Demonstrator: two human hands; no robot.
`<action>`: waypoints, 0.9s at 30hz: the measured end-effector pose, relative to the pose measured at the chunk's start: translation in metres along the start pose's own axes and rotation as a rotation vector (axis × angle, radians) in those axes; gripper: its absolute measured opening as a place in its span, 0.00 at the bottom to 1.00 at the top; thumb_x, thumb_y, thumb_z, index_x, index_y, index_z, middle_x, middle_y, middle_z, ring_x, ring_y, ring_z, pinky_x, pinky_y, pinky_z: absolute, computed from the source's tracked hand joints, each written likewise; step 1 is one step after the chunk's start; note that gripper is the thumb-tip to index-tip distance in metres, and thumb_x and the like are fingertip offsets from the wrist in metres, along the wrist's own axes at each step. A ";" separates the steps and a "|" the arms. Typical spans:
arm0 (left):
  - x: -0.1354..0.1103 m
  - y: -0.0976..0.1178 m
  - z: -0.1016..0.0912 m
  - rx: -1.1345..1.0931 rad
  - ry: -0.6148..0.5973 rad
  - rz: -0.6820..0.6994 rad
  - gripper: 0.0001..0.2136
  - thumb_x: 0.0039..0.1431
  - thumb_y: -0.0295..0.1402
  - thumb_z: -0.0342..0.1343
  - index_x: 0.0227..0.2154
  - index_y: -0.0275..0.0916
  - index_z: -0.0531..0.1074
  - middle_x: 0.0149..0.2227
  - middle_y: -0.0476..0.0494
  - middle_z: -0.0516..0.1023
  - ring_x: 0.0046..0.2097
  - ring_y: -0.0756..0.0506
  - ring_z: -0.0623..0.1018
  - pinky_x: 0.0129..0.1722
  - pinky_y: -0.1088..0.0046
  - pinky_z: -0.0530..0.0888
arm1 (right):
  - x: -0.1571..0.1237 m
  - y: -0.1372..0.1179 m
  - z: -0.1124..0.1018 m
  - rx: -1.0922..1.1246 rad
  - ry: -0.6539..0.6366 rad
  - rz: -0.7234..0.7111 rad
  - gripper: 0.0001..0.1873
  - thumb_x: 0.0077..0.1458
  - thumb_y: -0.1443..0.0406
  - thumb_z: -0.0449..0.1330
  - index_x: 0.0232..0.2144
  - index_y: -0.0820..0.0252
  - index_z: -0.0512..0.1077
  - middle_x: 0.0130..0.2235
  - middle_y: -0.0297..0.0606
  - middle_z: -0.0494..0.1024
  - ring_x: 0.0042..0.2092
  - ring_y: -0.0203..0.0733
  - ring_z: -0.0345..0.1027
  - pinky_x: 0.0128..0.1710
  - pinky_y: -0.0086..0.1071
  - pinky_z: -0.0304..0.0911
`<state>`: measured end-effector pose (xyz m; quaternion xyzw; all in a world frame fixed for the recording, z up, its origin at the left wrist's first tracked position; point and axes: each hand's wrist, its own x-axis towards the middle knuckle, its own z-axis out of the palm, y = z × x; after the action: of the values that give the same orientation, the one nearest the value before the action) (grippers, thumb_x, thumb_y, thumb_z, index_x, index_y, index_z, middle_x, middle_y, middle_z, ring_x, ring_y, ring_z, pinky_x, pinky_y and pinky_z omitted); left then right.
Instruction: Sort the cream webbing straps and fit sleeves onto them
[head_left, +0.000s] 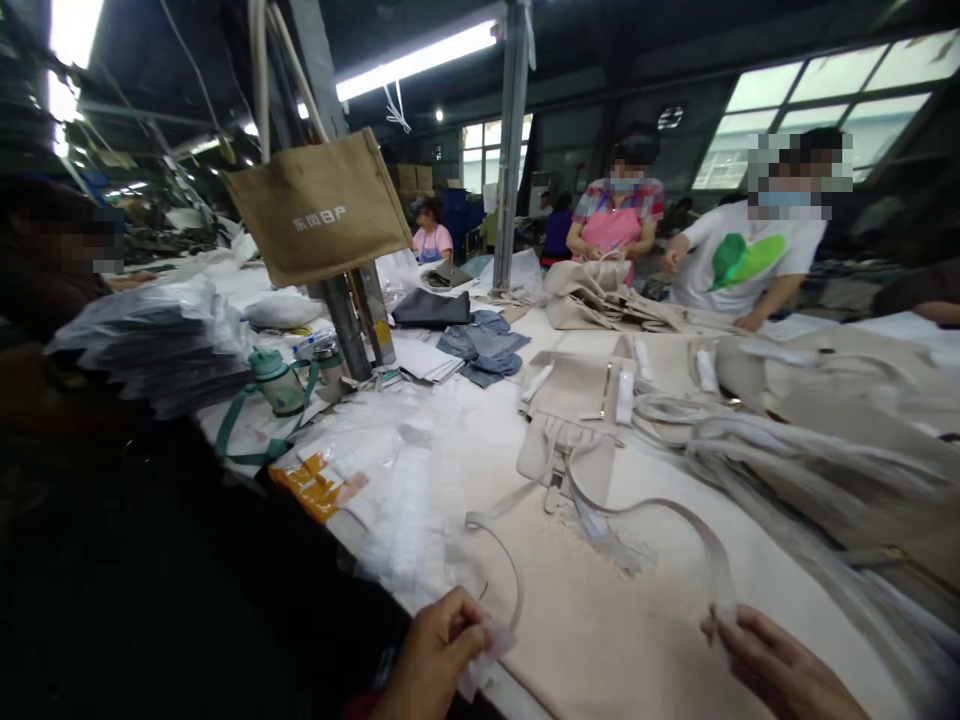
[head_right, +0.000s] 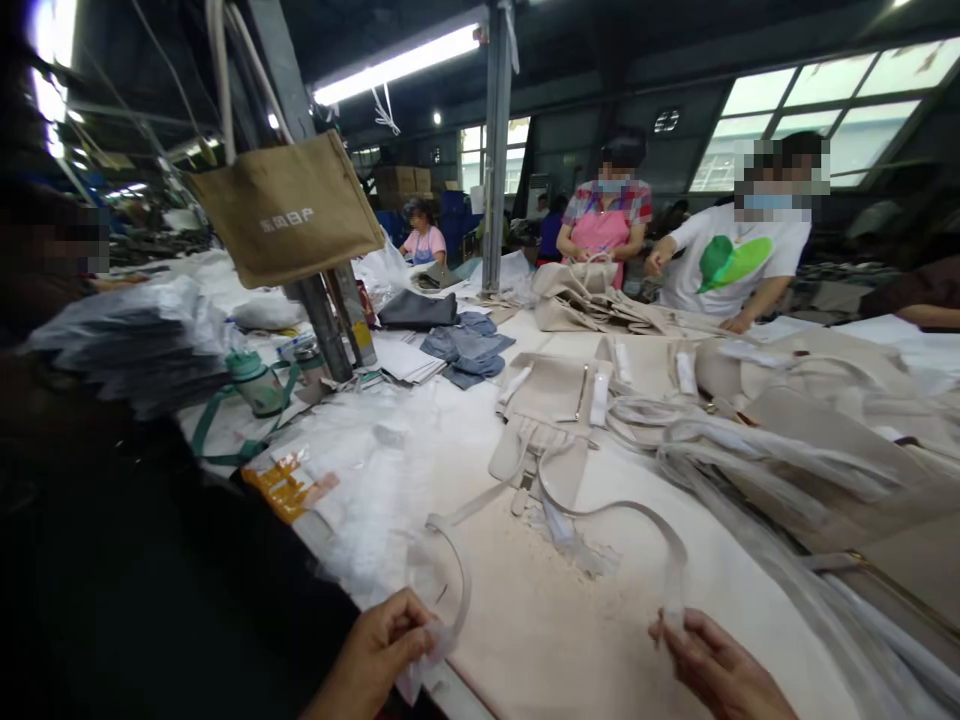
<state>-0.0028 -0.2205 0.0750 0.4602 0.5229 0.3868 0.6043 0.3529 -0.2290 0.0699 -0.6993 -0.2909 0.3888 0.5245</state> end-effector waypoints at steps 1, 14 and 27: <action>-0.001 -0.001 0.000 -0.014 -0.009 -0.007 0.07 0.51 0.34 0.60 0.25 0.36 0.69 0.24 0.50 0.74 0.28 0.50 0.71 0.30 0.75 0.63 | -0.015 -0.002 0.017 0.127 -0.111 0.081 0.18 0.36 0.50 0.68 0.27 0.53 0.76 0.33 0.47 0.78 0.34 0.54 0.70 0.36 0.49 0.63; -0.004 -0.005 -0.013 -0.010 -0.063 0.009 0.08 0.51 0.34 0.60 0.25 0.35 0.70 0.25 0.48 0.74 0.29 0.49 0.70 0.30 0.75 0.62 | -0.090 -0.047 0.109 0.062 -0.436 -0.136 0.14 0.52 0.52 0.63 0.32 0.56 0.72 0.27 0.32 0.71 0.31 0.40 0.64 0.33 0.32 0.59; -0.010 0.003 -0.011 0.107 -0.098 0.030 0.09 0.54 0.36 0.55 0.26 0.35 0.70 0.26 0.49 0.70 0.30 0.48 0.68 0.31 0.74 0.61 | -0.082 -0.018 0.086 -0.108 -0.421 -0.168 0.17 0.52 0.50 0.61 0.38 0.55 0.71 0.29 0.33 0.70 0.33 0.42 0.66 0.34 0.31 0.63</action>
<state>-0.0152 -0.2270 0.0806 0.5182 0.5056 0.3444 0.5977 0.2361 -0.2468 0.0944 -0.6031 -0.4715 0.4652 0.4446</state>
